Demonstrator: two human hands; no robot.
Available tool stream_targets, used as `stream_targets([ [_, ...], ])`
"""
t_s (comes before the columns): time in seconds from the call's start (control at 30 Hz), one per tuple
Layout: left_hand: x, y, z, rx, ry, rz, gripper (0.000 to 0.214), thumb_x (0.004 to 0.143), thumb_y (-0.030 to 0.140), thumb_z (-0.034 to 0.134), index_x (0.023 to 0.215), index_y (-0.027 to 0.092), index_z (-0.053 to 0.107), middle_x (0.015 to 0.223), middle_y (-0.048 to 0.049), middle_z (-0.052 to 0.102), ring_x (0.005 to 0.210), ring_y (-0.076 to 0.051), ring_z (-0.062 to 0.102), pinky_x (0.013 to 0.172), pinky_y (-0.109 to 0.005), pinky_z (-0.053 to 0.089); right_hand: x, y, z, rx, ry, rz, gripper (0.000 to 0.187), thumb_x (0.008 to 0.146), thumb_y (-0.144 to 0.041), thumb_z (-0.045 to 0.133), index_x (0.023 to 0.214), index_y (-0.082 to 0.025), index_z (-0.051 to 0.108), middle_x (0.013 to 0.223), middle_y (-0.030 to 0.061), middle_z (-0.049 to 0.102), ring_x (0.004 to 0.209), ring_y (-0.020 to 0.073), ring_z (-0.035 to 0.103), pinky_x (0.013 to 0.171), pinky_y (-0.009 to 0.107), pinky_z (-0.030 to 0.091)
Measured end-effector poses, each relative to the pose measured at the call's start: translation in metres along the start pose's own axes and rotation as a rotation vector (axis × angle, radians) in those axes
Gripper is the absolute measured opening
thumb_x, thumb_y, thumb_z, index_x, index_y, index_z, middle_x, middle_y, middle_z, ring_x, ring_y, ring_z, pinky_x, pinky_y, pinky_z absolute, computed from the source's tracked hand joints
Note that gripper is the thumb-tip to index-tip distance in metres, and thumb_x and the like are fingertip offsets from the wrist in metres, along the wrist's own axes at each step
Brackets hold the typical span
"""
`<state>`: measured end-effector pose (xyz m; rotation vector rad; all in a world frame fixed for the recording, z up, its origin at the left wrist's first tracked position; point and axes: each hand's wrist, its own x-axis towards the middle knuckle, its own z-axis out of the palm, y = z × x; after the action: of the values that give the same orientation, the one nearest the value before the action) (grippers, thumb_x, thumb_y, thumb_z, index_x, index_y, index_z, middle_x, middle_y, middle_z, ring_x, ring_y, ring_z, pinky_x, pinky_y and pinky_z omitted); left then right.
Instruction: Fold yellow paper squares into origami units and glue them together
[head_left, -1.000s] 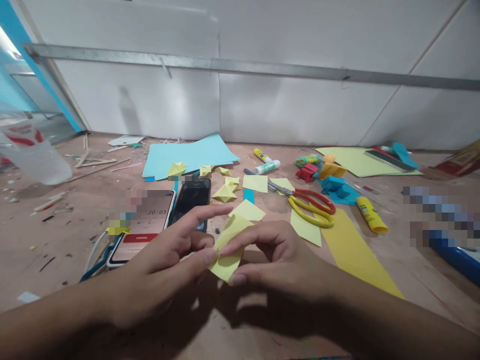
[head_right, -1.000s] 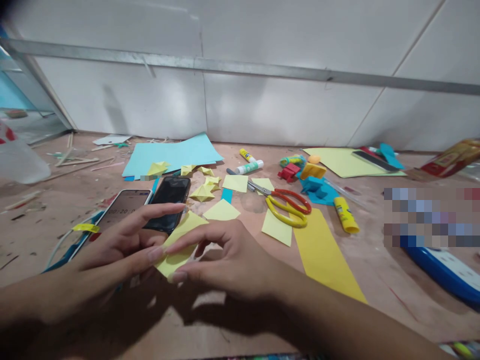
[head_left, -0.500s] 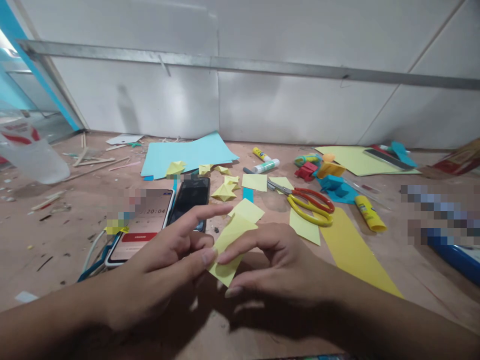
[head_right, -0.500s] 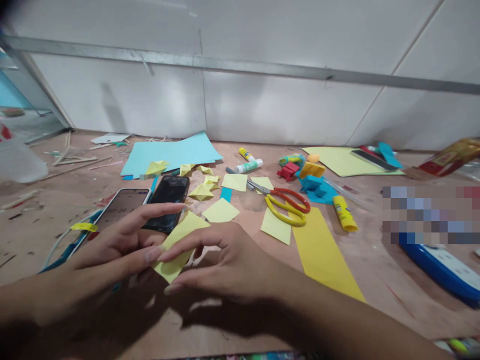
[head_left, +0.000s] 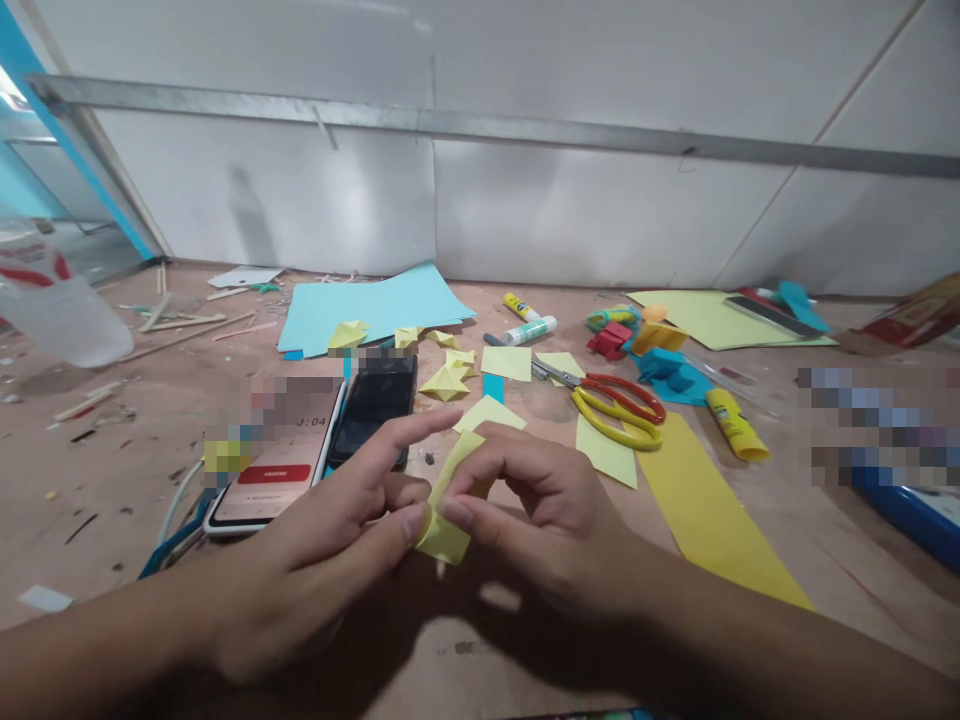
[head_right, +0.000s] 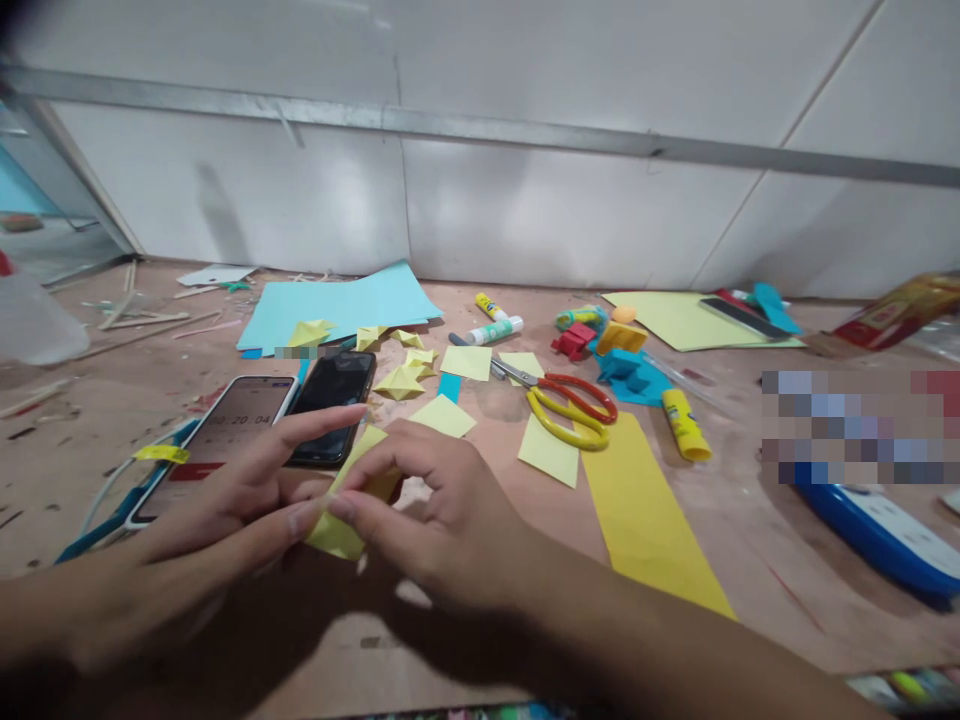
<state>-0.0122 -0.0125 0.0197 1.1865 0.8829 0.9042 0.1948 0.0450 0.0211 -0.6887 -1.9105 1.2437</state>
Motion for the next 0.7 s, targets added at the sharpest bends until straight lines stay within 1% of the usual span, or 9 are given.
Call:
stream_targets([
  [0.1, -0.0021, -0.0015, 0.0014, 0.001, -0.038, 0.007, 0.059, 0.102, 0.035, 0.057, 0.157, 0.039, 0.038, 0.105, -0.0056, 0.069, 0.091, -0.021, 0.067, 0.087, -0.035, 0.055, -0.0012, 0.0015, 0.0064, 0.068, 0.079, 0.056, 0.016, 0.089, -0.027, 0.075, 0.076, -0.019, 0.071, 0.076, 0.0007, 0.071, 0.069, 0.0122, 0.065, 0.064, 0.023, 0.052],
  [0.17, -0.0022, -0.0021, 0.0019, 0.043, -0.097, 0.046, 0.06, 0.102, 0.035, 0.058, 0.156, 0.044, 0.034, 0.109, -0.0044, 0.067, 0.096, -0.02, 0.065, 0.09, -0.033, 0.053, -0.0014, 0.002, 0.0082, 0.092, 0.124, 0.068, 0.014, 0.087, -0.027, 0.077, 0.078, -0.018, 0.072, 0.075, 0.0005, 0.072, 0.068, 0.0114, 0.065, 0.063, 0.022, 0.052],
  [0.23, -0.002, -0.002, 0.0026, 0.097, -0.101, 0.077, 0.058, 0.103, 0.037, 0.056, 0.155, 0.048, 0.033, 0.107, -0.003, 0.067, 0.091, -0.017, 0.063, 0.084, -0.028, 0.052, -0.0016, 0.002, 0.008, 0.116, 0.133, 0.059, 0.013, 0.086, -0.027, 0.079, 0.077, -0.018, 0.073, 0.074, 0.0005, 0.073, 0.068, 0.0107, 0.066, 0.065, 0.021, 0.052],
  [0.3, -0.0021, -0.0013, 0.0035, 0.112, -0.055, 0.064, 0.055, 0.104, 0.041, 0.054, 0.154, 0.048, 0.035, 0.104, -0.0025, 0.068, 0.084, -0.015, 0.061, 0.076, -0.025, 0.051, -0.0028, 0.0019, 0.0072, 0.193, 0.115, 0.091, 0.013, 0.085, -0.027, 0.08, 0.078, -0.019, 0.074, 0.074, 0.0003, 0.074, 0.067, 0.0108, 0.067, 0.063, 0.02, 0.054],
  [0.37, -0.0028, -0.0007, 0.0042, 0.086, -0.002, 0.042, 0.056, 0.102, 0.043, 0.056, 0.155, 0.045, 0.036, 0.101, -0.0028, 0.069, 0.079, -0.015, 0.06, 0.072, -0.025, 0.05, -0.0046, 0.0023, 0.0072, 0.326, 0.081, 0.181, 0.012, 0.082, -0.027, 0.084, 0.083, -0.02, 0.074, 0.079, 0.0004, 0.076, 0.069, 0.0124, 0.071, 0.062, 0.021, 0.056],
  [0.43, -0.0033, -0.0006, 0.0044, 0.072, 0.013, 0.054, 0.059, 0.102, 0.041, 0.057, 0.157, 0.042, 0.036, 0.098, -0.0035, 0.069, 0.076, -0.015, 0.061, 0.07, -0.025, 0.05, -0.0058, 0.0033, 0.0081, 0.462, 0.041, 0.272, 0.016, 0.079, -0.025, 0.087, 0.085, -0.02, 0.073, 0.082, 0.0007, 0.077, 0.071, 0.0145, 0.074, 0.062, 0.023, 0.059],
  [0.5, -0.0032, -0.0012, 0.0038, 0.064, 0.002, 0.062, 0.058, 0.103, 0.041, 0.055, 0.157, 0.042, 0.034, 0.101, -0.0045, 0.07, 0.08, -0.017, 0.063, 0.072, -0.026, 0.051, -0.0057, 0.0045, 0.0093, 0.562, 0.027, 0.309, 0.017, 0.079, -0.023, 0.088, 0.082, -0.019, 0.072, 0.079, 0.0013, 0.078, 0.07, 0.0163, 0.076, 0.064, 0.025, 0.062],
  [0.57, -0.0025, -0.0022, 0.003, 0.063, -0.033, 0.059, 0.055, 0.104, 0.041, 0.052, 0.156, 0.046, 0.033, 0.107, -0.0045, 0.069, 0.089, -0.018, 0.065, 0.077, -0.027, 0.051, -0.0042, 0.0055, 0.0097, 0.619, 0.03, 0.323, 0.016, 0.082, -0.022, 0.086, 0.079, -0.018, 0.071, 0.073, 0.0017, 0.079, 0.066, 0.0164, 0.077, 0.063, 0.026, 0.063],
  [0.7, -0.0009, -0.004, 0.002, 0.094, -0.053, 0.087, 0.05, 0.106, 0.041, 0.047, 0.153, 0.048, 0.033, 0.099, -0.0019, 0.067, 0.093, -0.02, 0.066, 0.078, -0.028, 0.05, -0.001, 0.0064, 0.0077, 0.633, 0.091, 0.355, 0.016, 0.078, -0.016, 0.088, 0.077, -0.018, 0.073, 0.071, 0.0007, 0.08, 0.061, 0.0122, 0.076, 0.059, 0.018, 0.061],
])
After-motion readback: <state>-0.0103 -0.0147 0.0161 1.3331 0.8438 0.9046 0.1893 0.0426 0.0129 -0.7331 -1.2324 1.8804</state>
